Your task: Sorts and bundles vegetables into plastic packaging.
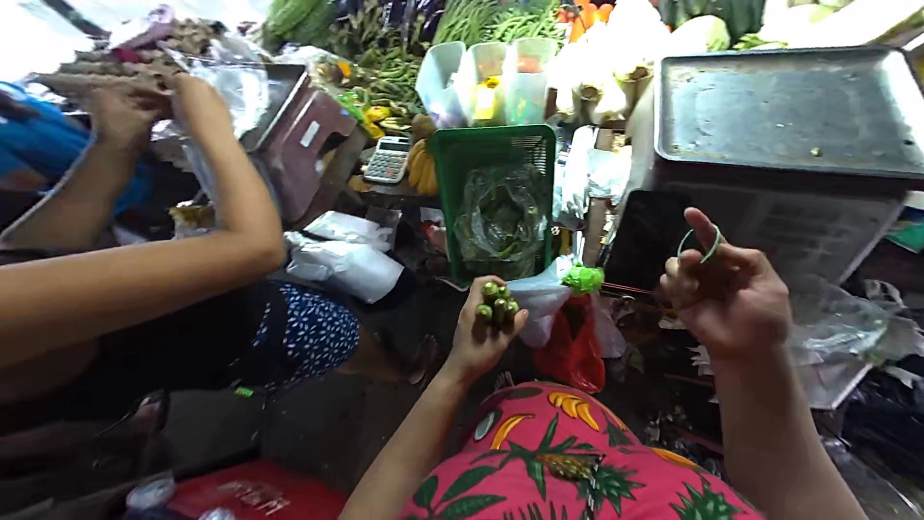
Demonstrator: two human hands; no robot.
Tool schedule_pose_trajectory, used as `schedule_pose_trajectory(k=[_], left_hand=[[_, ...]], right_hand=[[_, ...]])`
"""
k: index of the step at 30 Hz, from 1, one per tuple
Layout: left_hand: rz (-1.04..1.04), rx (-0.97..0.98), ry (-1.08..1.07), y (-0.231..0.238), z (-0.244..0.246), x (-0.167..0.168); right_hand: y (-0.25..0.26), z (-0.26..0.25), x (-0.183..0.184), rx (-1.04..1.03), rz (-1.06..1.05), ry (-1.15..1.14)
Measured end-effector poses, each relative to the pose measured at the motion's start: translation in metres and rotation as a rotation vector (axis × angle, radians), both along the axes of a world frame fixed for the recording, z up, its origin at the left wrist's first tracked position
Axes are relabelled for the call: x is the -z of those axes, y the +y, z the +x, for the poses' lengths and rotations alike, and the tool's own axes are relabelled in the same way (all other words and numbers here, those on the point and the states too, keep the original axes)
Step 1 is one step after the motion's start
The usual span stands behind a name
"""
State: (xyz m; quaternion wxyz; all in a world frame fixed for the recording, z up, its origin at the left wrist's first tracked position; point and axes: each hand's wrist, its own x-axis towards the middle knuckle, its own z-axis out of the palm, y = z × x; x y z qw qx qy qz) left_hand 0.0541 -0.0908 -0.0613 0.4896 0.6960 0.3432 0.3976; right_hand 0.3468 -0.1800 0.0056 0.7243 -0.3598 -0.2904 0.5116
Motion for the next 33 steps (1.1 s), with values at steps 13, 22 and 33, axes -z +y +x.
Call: schedule_pose_trajectory(k=[13, 22, 33], left_hand=[[0.373, -0.109, 0.567, -0.015, -0.032, -0.021], [-0.470, -0.165, -0.574, -0.011, -0.056, -0.037], [0.177, 0.029, 0.210, -0.008, -0.031, -0.066]], right_hand=[[0.075, -0.121, 0.040, -0.734, -0.196, -1.320], [0.040, -0.131, -0.001, -0.500, 0.610, -0.515], [0.052, -0.136, 0.036, -0.366, 0.134, -0.323]])
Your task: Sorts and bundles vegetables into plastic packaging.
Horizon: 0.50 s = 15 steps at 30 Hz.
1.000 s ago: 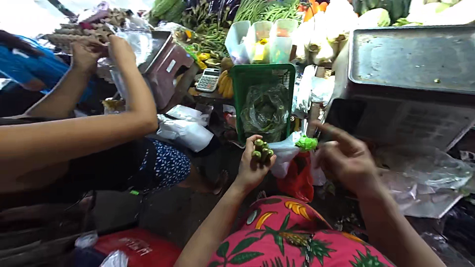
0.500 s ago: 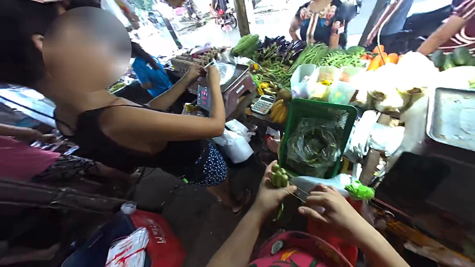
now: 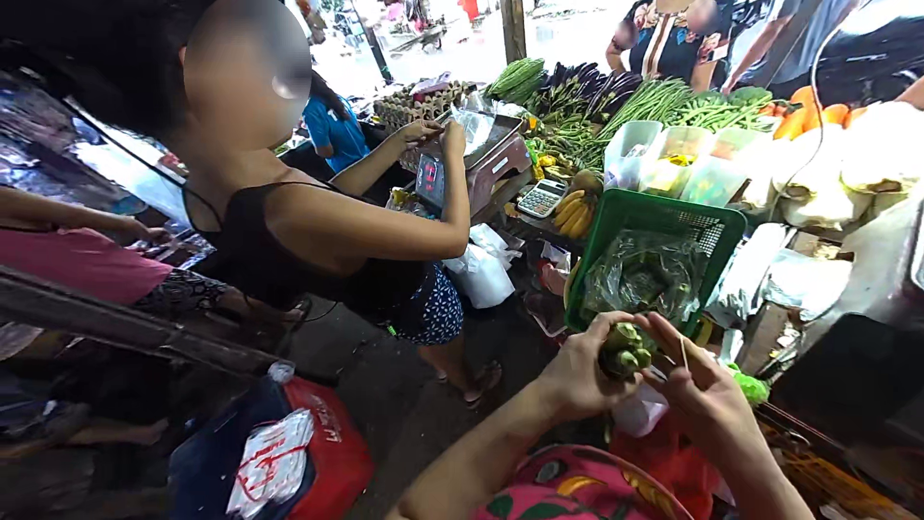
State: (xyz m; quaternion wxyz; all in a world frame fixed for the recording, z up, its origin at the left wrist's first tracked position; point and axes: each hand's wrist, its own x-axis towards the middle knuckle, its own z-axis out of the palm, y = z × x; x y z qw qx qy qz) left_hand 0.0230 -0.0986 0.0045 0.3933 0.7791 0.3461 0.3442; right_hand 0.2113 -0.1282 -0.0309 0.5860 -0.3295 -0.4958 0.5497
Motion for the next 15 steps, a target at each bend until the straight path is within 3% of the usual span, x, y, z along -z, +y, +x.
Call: schedule_pose_trajectory(k=[2, 4, 5, 7, 10, 12, 15], left_hand=[[-0.100, 0.015, 0.356, -0.001, 0.007, 0.002], [-0.135, 0.042, 0.606, -0.005, 0.022, 0.001], [-0.145, 0.070, 0.592, -0.005, 0.026, 0.005], [-0.193, 0.152, 0.339, 0.000, 0.027, 0.019], [-0.407, 0.285, 0.068, 0.011, 0.019, 0.040], [-0.566, 0.366, 0.177, 0.018, 0.012, 0.055], [-0.650, 0.499, 0.574, 0.019, 0.022, 0.092]], right_hand=[[-0.006, 0.003, 0.005, 0.003, 0.159, -0.354], [-0.010, -0.002, 0.016, 0.152, 0.224, -0.571], [-0.010, -0.002, 0.021, 0.206, 0.192, -0.563], [-0.010, 0.008, 0.026, 0.240, 0.116, -0.482], [-0.020, 0.040, 0.025, 0.384, 0.156, -0.414], [-0.031, 0.073, 0.015, 0.500, 0.237, -0.397], [-0.046, 0.120, -0.001, 0.482, 0.227, -0.198]])
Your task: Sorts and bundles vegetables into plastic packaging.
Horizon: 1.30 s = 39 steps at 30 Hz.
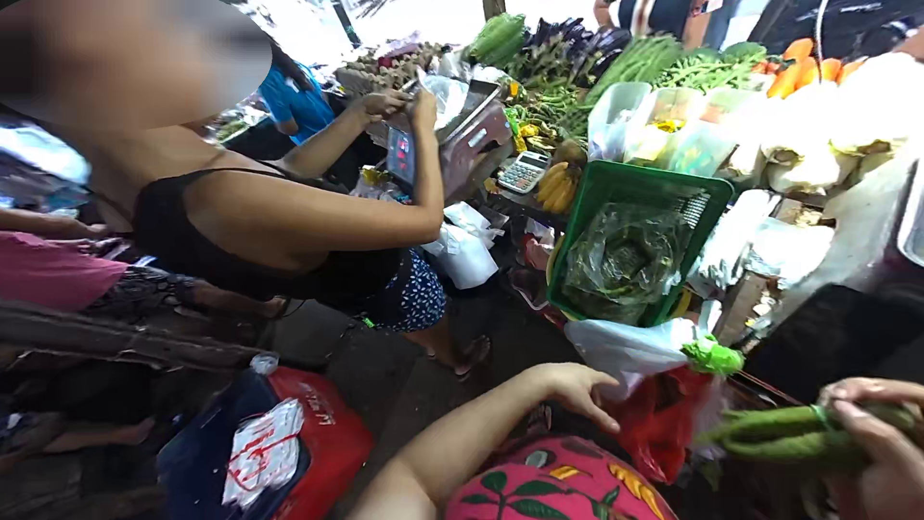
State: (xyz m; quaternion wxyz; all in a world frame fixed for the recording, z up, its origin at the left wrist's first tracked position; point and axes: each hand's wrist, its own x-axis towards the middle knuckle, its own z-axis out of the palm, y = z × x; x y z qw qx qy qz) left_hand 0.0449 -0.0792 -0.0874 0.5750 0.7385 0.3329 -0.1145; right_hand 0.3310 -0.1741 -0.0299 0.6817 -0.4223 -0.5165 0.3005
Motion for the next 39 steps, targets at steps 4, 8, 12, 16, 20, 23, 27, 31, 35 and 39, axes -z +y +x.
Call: schedule_pose_trajectory(k=[4, 8, 12, 16, 20, 23, 27, 31, 35, 39], left_hand=[[0.122, 0.232, 0.233, -0.014, 0.045, 0.053], [0.281, 0.190, 0.453, -0.031, 0.066, 0.086], [0.265, 0.083, 0.591, -0.032, 0.043, 0.111], [0.191, 0.088, 0.413, -0.023, 0.047, 0.121], [-0.052, -0.098, 0.349, -0.020, 0.083, 0.106], [-0.023, -0.062, 0.431, -0.008, 0.086, 0.110], [0.010, -0.091, 0.501, 0.012, 0.050, 0.129], [-0.005, -0.028, 0.511, 0.023, -0.002, 0.126], [-0.052, -0.005, 0.374, 0.016, -0.037, 0.103], [-0.002, 0.005, 0.355, 0.017, -0.056, 0.088]], right_hand=[[-0.019, 0.008, -0.006, -0.378, -0.025, 0.931], [-0.039, -0.008, 0.007, -0.367, -0.406, 0.649], [-0.038, -0.024, 0.026, -0.352, -0.777, 0.308], [-0.014, -0.026, 0.076, -0.298, -1.193, 0.061], [0.010, -0.045, 0.099, -0.081, -1.238, 0.008], [0.020, -0.059, 0.107, 0.036, -1.119, 0.092], [0.025, -0.062, 0.126, 0.106, -1.068, 0.164], [0.030, -0.078, 0.163, 0.282, -1.082, 0.317], [0.016, -0.094, 0.207, 0.188, -1.143, -0.405], [-0.012, -0.115, 0.230, -0.144, -0.998, -0.901]])
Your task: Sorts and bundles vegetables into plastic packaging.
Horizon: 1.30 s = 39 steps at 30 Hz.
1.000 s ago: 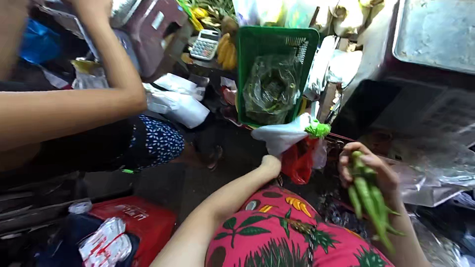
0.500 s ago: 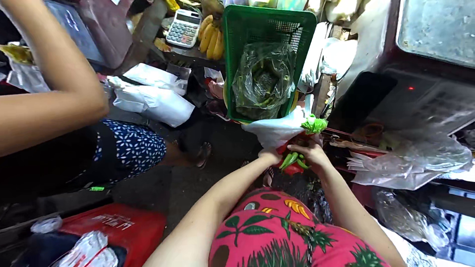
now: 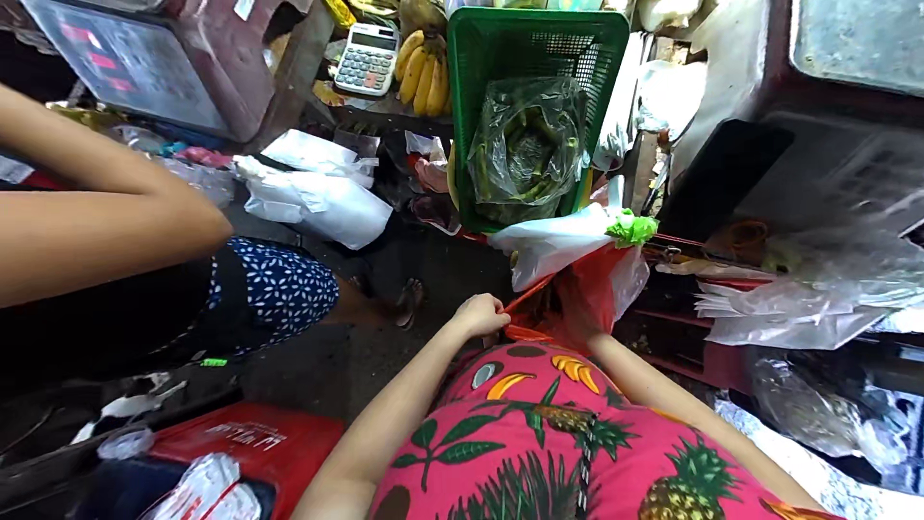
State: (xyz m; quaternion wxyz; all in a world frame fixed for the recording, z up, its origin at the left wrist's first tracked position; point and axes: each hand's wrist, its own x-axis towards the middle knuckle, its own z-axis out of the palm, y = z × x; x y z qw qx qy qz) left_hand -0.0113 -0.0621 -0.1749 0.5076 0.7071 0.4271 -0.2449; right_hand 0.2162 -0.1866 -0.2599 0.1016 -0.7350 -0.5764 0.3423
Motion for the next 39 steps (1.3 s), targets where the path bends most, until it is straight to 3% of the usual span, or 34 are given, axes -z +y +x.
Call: schedule_pose_trajectory(k=[2, 9, 11, 14, 17, 19, 24, 31, 34, 39], left_hand=[[0.018, 0.029, -0.033, 0.004, -0.006, -0.006], [0.188, 0.226, -0.023, 0.033, 0.000, -0.049], [0.309, 0.192, -0.130, 0.051, 0.009, -0.064], [0.618, 0.096, -0.355, 0.080, 0.035, -0.083], [0.922, 0.065, -0.462, 0.110, 0.071, -0.091], [0.981, 0.059, -0.455, 0.126, 0.095, -0.095], [0.769, -0.104, -0.453, 0.153, 0.137, -0.083], [0.483, -0.281, -0.450, 0.184, 0.155, -0.095], [0.490, -0.333, -0.439, 0.188, 0.161, -0.101], [0.443, -0.447, -0.524, 0.175, 0.153, -0.106]], right_hand=[[-0.009, -0.006, -0.002, -0.132, 0.018, -0.016], [0.004, 0.004, -0.036, -0.182, -0.096, 0.054], [0.021, 0.008, -0.076, -0.106, 0.021, 0.101], [0.055, 0.006, -0.147, -0.055, 0.413, 0.122], [0.108, 0.001, -0.193, -0.071, 0.676, -0.096], [0.148, 0.000, -0.204, -0.007, 0.672, -0.258], [0.211, 0.003, -0.209, 0.333, 0.329, -0.393], [0.197, 0.019, -0.192, 0.339, 0.616, -0.520], [0.192, 0.028, -0.204, 0.433, 0.540, -0.311], [0.185, 0.048, -0.201, 0.477, 0.606, -0.029]])
